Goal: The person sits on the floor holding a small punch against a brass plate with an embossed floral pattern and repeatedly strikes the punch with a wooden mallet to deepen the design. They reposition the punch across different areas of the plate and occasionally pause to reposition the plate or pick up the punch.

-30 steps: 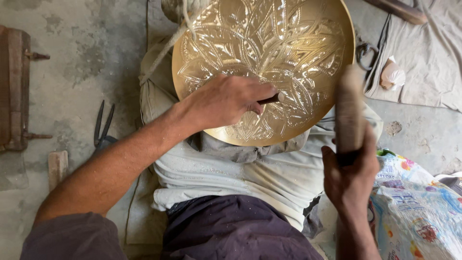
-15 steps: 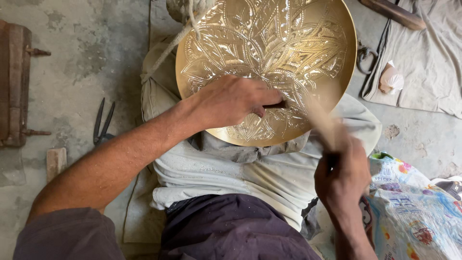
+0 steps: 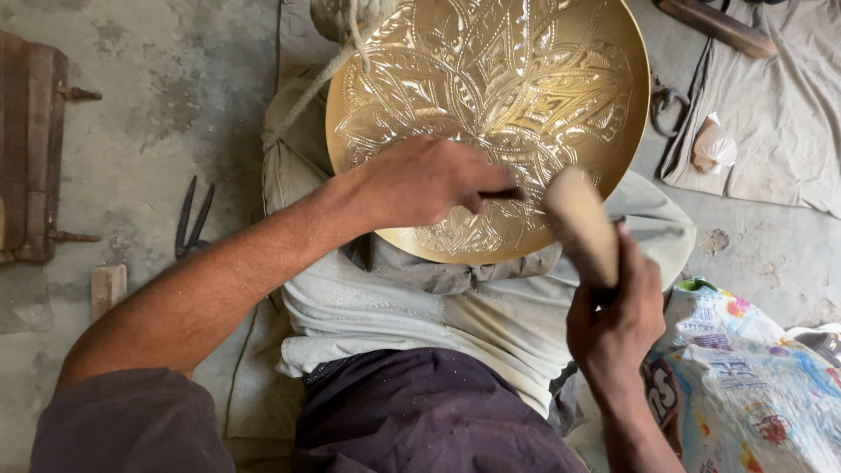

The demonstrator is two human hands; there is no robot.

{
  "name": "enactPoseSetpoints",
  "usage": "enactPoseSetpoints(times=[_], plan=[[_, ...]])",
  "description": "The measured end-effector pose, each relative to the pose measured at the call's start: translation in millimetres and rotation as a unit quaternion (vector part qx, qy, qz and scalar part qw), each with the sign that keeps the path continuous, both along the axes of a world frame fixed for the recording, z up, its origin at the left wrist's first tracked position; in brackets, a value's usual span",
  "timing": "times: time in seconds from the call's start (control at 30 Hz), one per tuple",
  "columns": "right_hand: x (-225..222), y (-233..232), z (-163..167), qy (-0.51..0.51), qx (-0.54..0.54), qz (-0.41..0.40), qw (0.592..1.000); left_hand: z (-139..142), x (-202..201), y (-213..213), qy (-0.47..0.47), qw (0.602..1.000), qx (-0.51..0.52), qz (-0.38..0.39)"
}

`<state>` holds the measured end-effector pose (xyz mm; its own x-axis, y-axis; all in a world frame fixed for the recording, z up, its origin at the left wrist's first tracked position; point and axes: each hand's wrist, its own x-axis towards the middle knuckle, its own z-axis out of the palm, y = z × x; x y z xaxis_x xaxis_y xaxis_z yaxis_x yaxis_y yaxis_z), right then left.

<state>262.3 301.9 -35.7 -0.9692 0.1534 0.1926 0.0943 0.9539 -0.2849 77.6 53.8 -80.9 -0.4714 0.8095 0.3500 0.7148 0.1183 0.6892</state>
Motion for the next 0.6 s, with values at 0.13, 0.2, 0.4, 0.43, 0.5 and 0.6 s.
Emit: enactPoseSetpoints(times=[0.13, 0.2, 0.4, 0.43, 0.5, 0.6], plan=[[-10.7, 5.2, 16.4, 0.021, -0.388, -0.072, 0.918, -4.3, -2.3, -1.7, 0.029, 0.998, -0.045, 0.029], [-16.3, 2.8, 25.5, 0.011, -0.443, -0.077, 0.893, -7.1, -1.9, -2.7, 0.011, 0.998, -0.056, 0.035], [-28.4, -4.6, 33.8, 0.005, 0.04, 0.015, 0.999, -9.4, -3.8, -2.6, 0.063, 0.996, -0.051, 0.029], [-27.2, -6.7, 28.9, 0.034, -0.16, -0.016, 0.986, -8.5, -5.0, -1.8, 0.062, 0.994, -0.081, 0.024], [-24.7, -3.0, 21.5, 0.027, -0.196, -0.015, 0.98, -6.3, -7.1, 0.8, 0.055, 0.997, -0.044, 0.023], [-18.1, 7.4, 10.6, -0.013, -0.007, 0.008, 1.0, -4.1, -11.8, 5.1, 0.038, 0.999, -0.027, 0.006]])
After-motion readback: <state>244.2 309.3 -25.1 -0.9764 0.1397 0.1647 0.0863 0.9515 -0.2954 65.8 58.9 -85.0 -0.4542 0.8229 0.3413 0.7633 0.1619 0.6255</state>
